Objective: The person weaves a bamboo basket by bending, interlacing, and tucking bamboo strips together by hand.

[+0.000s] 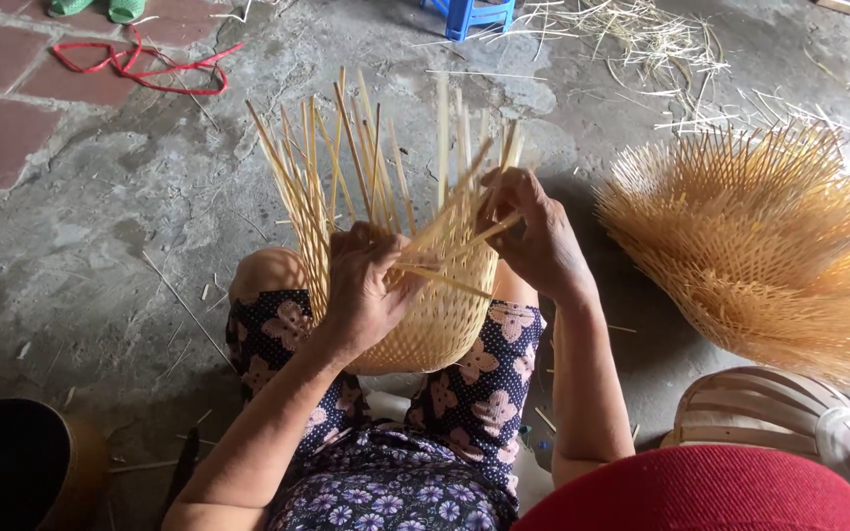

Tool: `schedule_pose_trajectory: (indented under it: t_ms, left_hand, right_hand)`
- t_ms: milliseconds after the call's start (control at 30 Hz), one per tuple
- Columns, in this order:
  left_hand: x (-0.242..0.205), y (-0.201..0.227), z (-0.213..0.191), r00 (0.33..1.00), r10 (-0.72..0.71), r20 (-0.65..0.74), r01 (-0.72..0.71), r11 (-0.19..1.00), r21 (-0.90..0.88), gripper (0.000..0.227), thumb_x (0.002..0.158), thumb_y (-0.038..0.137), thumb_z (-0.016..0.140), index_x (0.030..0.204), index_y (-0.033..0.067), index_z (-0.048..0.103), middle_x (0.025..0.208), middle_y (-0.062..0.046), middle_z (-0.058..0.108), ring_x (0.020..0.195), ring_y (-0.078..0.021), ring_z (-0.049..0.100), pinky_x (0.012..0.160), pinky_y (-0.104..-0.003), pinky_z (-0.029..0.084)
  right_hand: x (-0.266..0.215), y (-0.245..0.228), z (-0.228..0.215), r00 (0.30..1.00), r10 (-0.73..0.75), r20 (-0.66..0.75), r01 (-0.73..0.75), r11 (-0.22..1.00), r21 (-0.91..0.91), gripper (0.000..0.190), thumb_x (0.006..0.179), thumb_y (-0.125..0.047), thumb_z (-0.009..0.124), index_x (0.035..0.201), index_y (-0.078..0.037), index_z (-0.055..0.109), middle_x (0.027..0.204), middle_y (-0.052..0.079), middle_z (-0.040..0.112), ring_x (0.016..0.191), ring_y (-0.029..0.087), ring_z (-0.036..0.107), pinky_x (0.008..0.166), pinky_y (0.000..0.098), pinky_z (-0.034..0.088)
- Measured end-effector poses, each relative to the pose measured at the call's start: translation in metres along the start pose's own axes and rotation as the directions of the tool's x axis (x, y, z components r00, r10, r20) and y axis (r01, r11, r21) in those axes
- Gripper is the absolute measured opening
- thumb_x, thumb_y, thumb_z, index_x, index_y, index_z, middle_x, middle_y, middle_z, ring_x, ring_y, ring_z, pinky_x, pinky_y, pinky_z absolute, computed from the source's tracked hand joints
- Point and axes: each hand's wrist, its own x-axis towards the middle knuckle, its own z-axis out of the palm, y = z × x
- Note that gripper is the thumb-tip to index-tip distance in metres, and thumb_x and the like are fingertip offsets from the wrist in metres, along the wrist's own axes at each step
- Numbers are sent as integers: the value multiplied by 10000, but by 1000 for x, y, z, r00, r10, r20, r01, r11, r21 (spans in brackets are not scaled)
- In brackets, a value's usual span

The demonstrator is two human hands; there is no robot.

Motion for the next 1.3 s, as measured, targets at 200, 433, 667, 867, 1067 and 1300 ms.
schedule_pose_trajectory:
  t_ms: [200, 433, 667, 867, 1067, 1300]
  left_hand:
    - [9, 9, -3, 992, 113, -52, -111, 993, 42, 941, 879, 110, 877, 1609, 286, 311, 1122, 63, 760, 1058, -135, 656, 1018, -387, 349]
    - [-2, -1, -2, 996, -51, 71, 53, 998, -15, 717, 849, 125, 881, 1449, 204, 497, 1092, 55, 734, 1051, -137, 622, 1039, -381, 362]
    - [12, 17, -12, 988, -92, 120, 79, 991, 112, 459, 817, 176, 909, 1212, 253, 689, 941, 29, 654, 950, -162, 568, 895, -353, 353]
    - [10, 15, -12, 989, -101, 108, 87, 988, 123, 434, 797, 221, 907, 1174, 215, 692, 924, 4, 587, 899, -171, 526, 864, -346, 355]
    - [7, 13, -9, 990, -94, 105, 77, 985, 153, 473, 784, 213, 912, 1188, 195, 667, 919, 7, 600, 916, -174, 533, 871, -363, 352]
    - [29, 27, -7, 978, -163, 131, 125, 958, 259, 627, 724, 382, 936, 1234, 144, 661, 808, -19, 635, 748, -191, 523, 806, -406, 347]
  right_hand:
    - [1, 26, 5, 937, 311, 155, -347, 877, 332, 680, 835, -51, 767, 1432, -181, 466, 1043, 20, 769, 938, 152, 761, 855, 321, 645]
    - [-16, 54, 13, 993, 6, 121, -107, 515, 851, 118, 960, -41, 776, 1056, -92, 733, 1079, 91, 737, 1018, 187, 718, 967, 406, 639]
    - [-8, -14, 5, 987, -107, -122, 90, 986, -139, 175, 821, -183, 869, 956, -128, 772, 1167, 53, 648, 1119, 208, 582, 961, 374, 577]
    - [-12, -5, 6, 997, -69, -40, 54, 955, -290, 244, 813, -234, 888, 1026, -151, 805, 1195, 70, 588, 1135, 263, 535, 998, 405, 512]
    - [-6, -7, 3, 980, -197, 18, 194, 937, -290, 406, 764, -224, 886, 1132, -124, 745, 1288, 94, 591, 1221, 313, 529, 1044, 439, 491]
    - [-13, -1, 13, 987, -142, -77, 140, 990, -29, 310, 797, -200, 887, 1006, -106, 680, 1069, 26, 714, 1037, 216, 703, 945, 377, 578]
